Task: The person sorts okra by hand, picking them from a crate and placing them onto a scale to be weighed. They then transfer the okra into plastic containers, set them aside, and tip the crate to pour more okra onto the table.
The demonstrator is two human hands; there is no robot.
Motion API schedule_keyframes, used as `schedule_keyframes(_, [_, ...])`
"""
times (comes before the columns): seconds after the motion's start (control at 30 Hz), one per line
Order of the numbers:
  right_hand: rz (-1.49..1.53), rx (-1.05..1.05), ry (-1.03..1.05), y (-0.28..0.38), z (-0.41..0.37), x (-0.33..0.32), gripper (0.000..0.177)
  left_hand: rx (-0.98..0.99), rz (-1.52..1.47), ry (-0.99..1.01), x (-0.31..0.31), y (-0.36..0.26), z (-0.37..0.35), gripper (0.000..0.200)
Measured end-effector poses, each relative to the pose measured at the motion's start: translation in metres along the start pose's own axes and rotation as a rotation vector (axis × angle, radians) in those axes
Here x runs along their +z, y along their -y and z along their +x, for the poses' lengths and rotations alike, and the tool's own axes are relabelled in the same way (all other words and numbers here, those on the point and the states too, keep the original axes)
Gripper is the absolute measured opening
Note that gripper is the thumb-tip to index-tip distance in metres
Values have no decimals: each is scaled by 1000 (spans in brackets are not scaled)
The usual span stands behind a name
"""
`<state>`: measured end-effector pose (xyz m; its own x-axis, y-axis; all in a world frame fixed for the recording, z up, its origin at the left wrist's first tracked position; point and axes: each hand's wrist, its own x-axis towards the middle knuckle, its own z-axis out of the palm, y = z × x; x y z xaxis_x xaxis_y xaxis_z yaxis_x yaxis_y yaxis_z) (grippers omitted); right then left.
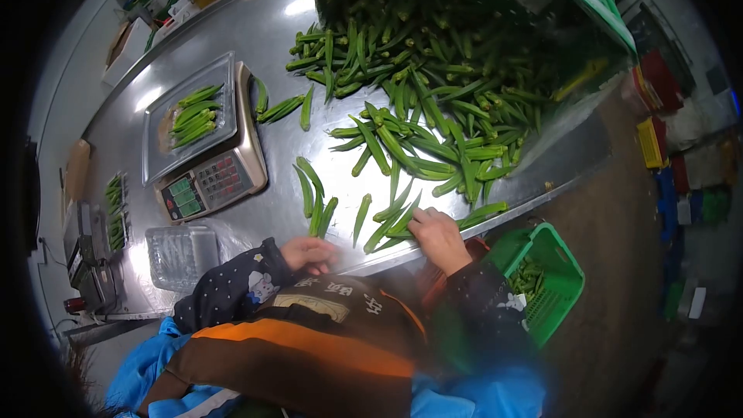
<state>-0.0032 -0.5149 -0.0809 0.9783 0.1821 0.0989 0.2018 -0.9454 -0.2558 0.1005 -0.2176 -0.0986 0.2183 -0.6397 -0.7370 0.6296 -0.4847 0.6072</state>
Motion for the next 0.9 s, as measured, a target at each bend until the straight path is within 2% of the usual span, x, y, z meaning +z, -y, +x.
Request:
schedule_keyframes(0.17, [-91, -118, 58, 0, 17, -5, 16, -30, -104, -94, -3, 7, -11, 28])
schedule_keyframes(0.23, [-57, -228, 151, -5, 22, -10, 20, -26, -176, -99, -7, 13, -12, 27])
schedule_keyframes(0.37, [92, -204, 206, -18, 25, -18, 26, 8, -165, -134, -10, 16, -15, 27])
schedule_keyframes(0.47, [820, 577, 23, -33, 42, -15, 23, 8, -183, -142, -13, 20, -18, 30])
schedule_keyframes(0.5, [804, 473, -152, -38, 56, -14, 28, -4, -186, -155, -11, 18, -20, 29])
schedule_keyframes(0.53, [806, 467, -151, -47, 68, -3, 28, -17, -188, -168, -10, 17, -21, 29])
schedule_keyframes(0.6, [758, 567, -309, -56, 91, 17, 38, -10, -184, -174, -9, 16, -20, 29])
schedule_keyframes(0.63, [760, 564, -310, -53, 97, 20, 38, -5, -178, -173, -9, 16, -19, 29])
schedule_keyframes(0.7, [195, 740, -179, -39, 108, 24, 40, -11, -181, -175, -9, 19, -18, 28])
schedule_keyframes(0.73, [197, 744, -183, -39, 106, 21, 40, -20, -184, -171, -10, 18, -17, 28])
schedule_keyframes(0.8, [189, 561, -258, -40, 94, 13, 43, -26, -210, -170, -12, 19, -15, 27])
schedule_keyframes(0.83, [210, 558, -232, -45, 81, 2, 41, -31, -238, -171, -13, 20, -15, 26])
schedule_keyframes(0.87, [386, 558, -103, -52, 63, -20, 43, -34, -241, -168, -14, 20, -15, 26])
schedule_keyframes(0.9, [468, 491, -23, -44, 45, -61, 38, -32, -241, -173, -15, 21, -15, 25])
